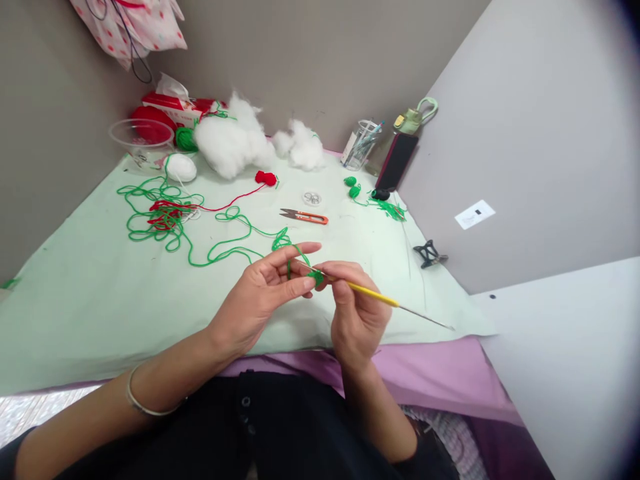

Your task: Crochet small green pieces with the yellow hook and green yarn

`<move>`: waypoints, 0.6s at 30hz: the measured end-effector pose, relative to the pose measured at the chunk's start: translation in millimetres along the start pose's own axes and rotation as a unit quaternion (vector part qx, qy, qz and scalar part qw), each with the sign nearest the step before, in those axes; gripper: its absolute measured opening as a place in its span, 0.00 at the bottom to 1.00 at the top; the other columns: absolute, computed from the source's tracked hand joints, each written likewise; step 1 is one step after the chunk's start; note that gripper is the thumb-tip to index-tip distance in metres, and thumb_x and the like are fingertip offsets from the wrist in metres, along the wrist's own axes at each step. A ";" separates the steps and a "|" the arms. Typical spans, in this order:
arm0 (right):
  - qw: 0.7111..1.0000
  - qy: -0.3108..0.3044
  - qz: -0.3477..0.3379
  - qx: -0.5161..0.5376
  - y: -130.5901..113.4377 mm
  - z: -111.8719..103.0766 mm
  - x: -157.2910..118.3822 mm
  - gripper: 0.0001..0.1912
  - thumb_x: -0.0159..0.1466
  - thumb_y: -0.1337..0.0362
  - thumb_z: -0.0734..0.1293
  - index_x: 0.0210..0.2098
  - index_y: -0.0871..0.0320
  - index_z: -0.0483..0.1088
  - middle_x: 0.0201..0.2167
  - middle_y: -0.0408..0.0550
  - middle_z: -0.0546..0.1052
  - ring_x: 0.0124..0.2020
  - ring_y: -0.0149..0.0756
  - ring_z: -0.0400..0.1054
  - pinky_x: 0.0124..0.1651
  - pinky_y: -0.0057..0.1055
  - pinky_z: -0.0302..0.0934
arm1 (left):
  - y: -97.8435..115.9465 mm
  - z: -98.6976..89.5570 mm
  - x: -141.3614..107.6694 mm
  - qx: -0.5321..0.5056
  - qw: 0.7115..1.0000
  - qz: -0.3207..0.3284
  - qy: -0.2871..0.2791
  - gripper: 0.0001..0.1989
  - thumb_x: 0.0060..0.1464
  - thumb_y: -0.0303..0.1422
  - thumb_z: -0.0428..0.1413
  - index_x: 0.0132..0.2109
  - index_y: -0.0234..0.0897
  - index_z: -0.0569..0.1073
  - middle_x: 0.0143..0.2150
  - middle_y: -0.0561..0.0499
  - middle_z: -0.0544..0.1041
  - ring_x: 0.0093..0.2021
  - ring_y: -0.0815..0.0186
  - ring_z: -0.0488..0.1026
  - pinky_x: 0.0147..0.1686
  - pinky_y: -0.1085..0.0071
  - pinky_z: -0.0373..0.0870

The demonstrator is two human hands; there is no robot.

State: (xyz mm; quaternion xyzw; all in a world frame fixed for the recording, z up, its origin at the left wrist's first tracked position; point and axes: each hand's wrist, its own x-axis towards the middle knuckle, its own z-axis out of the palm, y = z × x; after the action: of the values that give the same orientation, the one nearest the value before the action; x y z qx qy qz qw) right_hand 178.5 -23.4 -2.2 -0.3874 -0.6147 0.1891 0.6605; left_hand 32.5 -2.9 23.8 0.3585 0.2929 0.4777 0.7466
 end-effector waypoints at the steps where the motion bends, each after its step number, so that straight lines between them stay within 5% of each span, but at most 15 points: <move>1: 1.000 -0.003 -0.008 -0.023 0.9 0.4 -2.0 0.12 0.73 0.68 0.65 0.48 0.49 0.80 0.40 0.47 0.83 0.41 0.38 0.78 0.39 0.37 0.76 | -1.2 0.0 0.0 0.004 1.000 0.004 0.006 0.20 0.51 0.28 0.72 0.52 0.44 0.85 0.33 0.56 0.78 0.35 0.71 0.73 0.41 0.74 0.72; 6: 0.978 -0.009 -0.126 -0.165 4.5 -3.1 -8.5 0.18 0.69 0.72 0.69 0.52 0.45 0.80 0.46 0.49 0.82 0.45 0.39 0.78 0.44 0.40 0.77 | -3.1 -2.6 4.1 -0.054 0.996 -0.068 0.027 0.20 0.51 0.31 0.72 0.52 0.38 0.85 0.36 0.51 0.79 0.34 0.71 0.73 0.40 0.74 0.72; 9: 0.995 0.017 -0.047 -0.087 3.0 -7.4 -3.6 0.14 0.72 0.71 0.66 0.49 0.49 0.80 0.40 0.48 0.81 0.39 0.36 0.77 0.41 0.37 0.75 | -0.7 -5.7 7.0 -0.092 0.988 -0.120 0.033 0.17 0.50 0.29 0.72 0.48 0.35 0.87 0.35 0.52 0.78 0.31 0.74 0.70 0.40 0.75 0.72; 12: 0.997 0.036 0.056 0.046 1.3 -7.6 2.3 0.10 0.74 0.65 0.64 0.44 0.52 0.79 0.35 0.46 0.79 0.30 0.32 0.73 0.34 0.34 0.71 | 1.2 -7.0 6.8 -0.082 0.992 -0.088 0.032 0.14 0.50 0.29 0.72 0.46 0.37 0.87 0.33 0.54 0.77 0.33 0.74 0.72 0.41 0.76 0.72; 18: 0.994 0.001 0.086 0.063 2.8 -3.0 1.8 0.08 0.72 0.62 0.68 0.44 0.52 0.80 0.38 0.47 0.82 0.35 0.35 0.76 0.36 0.34 0.73 | 1.6 -1.6 1.2 -0.009 0.999 -0.031 0.008 0.15 0.51 0.29 0.72 0.47 0.41 0.87 0.34 0.53 0.80 0.38 0.68 0.76 0.48 0.70 0.71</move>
State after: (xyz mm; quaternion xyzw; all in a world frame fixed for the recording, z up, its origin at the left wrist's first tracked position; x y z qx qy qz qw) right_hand 182.4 -21.2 -3.0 -0.3972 -0.5651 0.2832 0.6654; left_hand 31.0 -0.9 24.1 0.3381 0.3057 0.4600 0.7620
